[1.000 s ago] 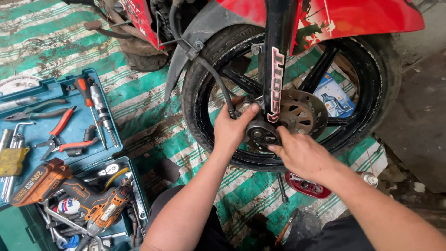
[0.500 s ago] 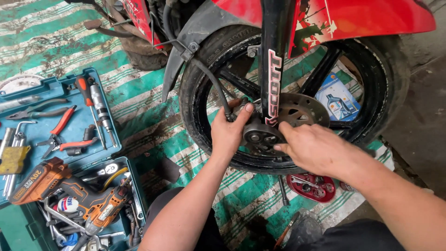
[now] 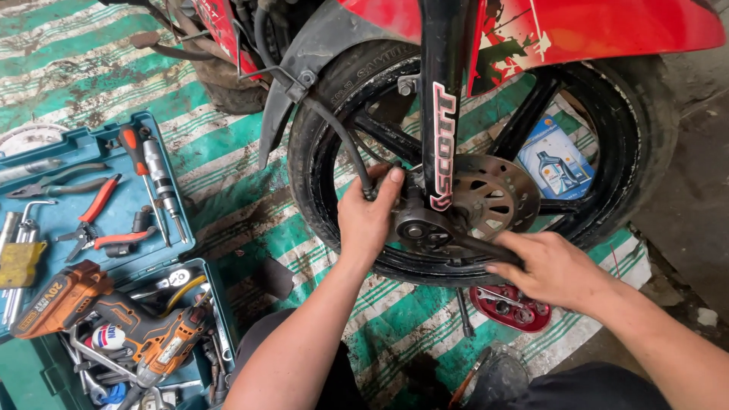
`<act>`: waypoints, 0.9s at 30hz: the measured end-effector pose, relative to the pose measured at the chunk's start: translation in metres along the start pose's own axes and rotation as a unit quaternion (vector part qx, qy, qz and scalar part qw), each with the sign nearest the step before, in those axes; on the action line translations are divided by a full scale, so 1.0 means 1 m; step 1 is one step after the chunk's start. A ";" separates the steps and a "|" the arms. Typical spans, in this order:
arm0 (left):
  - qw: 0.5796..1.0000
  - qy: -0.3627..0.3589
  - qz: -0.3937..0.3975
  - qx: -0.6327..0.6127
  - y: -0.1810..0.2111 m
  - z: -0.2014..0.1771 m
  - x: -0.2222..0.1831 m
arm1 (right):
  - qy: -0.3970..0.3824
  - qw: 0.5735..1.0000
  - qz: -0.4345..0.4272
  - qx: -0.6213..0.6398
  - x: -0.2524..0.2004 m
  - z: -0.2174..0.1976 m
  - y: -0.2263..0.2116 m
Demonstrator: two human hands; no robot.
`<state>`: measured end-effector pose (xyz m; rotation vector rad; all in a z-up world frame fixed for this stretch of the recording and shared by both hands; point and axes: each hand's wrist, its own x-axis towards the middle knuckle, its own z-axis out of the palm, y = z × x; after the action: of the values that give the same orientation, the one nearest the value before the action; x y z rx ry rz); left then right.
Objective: Tightening bolts on a motorcycle brake caliper with a socket wrench and organizing tools in a toolbox.
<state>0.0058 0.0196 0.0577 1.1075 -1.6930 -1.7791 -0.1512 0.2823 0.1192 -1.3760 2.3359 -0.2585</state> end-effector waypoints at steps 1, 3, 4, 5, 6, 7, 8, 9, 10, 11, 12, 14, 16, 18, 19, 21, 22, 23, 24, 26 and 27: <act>1.000 -0.001 -0.002 -0.001 0.001 0.000 0.002 | -0.002 1.000 0.001 0.000 -0.001 0.001 0.004; 0.998 0.020 0.051 -0.018 0.002 0.003 0.005 | -0.075 0.981 0.168 -0.064 -0.005 0.004 0.013; 0.998 0.020 0.049 -0.019 0.001 0.005 0.006 | -0.077 0.980 0.169 -0.065 -0.003 0.002 0.007; 0.998 0.034 0.046 -0.012 0.001 0.006 0.006 | -0.057 0.983 0.170 -0.029 -0.002 0.001 0.000; 0.998 0.049 0.042 -0.005 0.001 0.007 0.007 | -0.036 0.985 0.171 0.007 0.000 -0.001 -0.006; 0.998 0.050 0.042 -0.003 0.000 0.008 0.007 | -0.038 0.985 0.170 0.008 0.003 0.005 0.001; 0.997 0.057 0.054 0.000 -0.001 0.009 0.006 | -0.068 0.984 0.167 0.013 0.007 0.010 0.008; 0.996 0.065 0.065 0.003 -0.002 0.009 0.006 | -0.099 0.981 0.164 0.017 0.010 0.016 0.016; 0.996 0.066 0.063 0.005 -0.002 0.010 0.005 | -0.101 0.981 0.163 0.018 0.008 0.020 0.014; 0.996 0.068 0.060 -0.005 -0.002 0.011 0.004 | -0.063 0.988 0.137 0.037 0.006 0.025 0.013; 0.996 0.070 0.056 -0.015 -0.001 0.012 0.004 | -0.025 0.992 0.112 0.056 0.004 0.029 0.013; 0.995 0.079 0.062 -0.008 -0.002 0.013 0.002 | -0.028 0.991 0.106 0.072 0.005 0.038 0.011; 0.994 0.087 0.068 0.002 -0.003 0.014 0.002 | -0.030 0.991 0.099 0.089 0.007 0.056 0.017; 0.992 0.091 0.082 0.012 -0.005 0.015 0.003 | -0.057 0.987 0.092 0.118 0.010 0.082 0.031; 0.993 0.091 0.080 0.013 -0.004 0.015 0.003 | -0.060 0.987 0.093 0.119 0.010 0.085 0.025; 0.992 0.089 0.089 -0.002 -0.004 0.016 0.003 | 0.025 0.982 0.058 0.176 0.009 0.092 0.014; 0.992 0.090 0.086 -0.001 -0.005 0.017 0.003 | 0.023 0.982 0.059 0.177 0.008 0.096 0.013; 0.992 0.092 0.090 -0.004 -0.005 0.017 0.003 | 0.046 0.979 0.048 0.193 0.008 0.100 0.011; 0.991 0.094 0.094 -0.008 -0.005 0.017 0.003 | 0.070 0.975 0.037 0.208 0.007 0.104 0.008; 0.991 0.098 0.091 -0.004 -0.006 0.019 0.004 | 0.085 0.972 0.028 0.219 0.009 0.120 0.010; 0.991 0.100 0.088 -0.002 -0.007 0.019 0.004 | 0.101 0.968 0.020 0.227 0.009 0.128 0.010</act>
<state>-0.0098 0.0294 0.0492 1.0601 -1.6117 -1.5110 -0.1067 0.2855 -0.0014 -1.1156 2.2628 -0.8969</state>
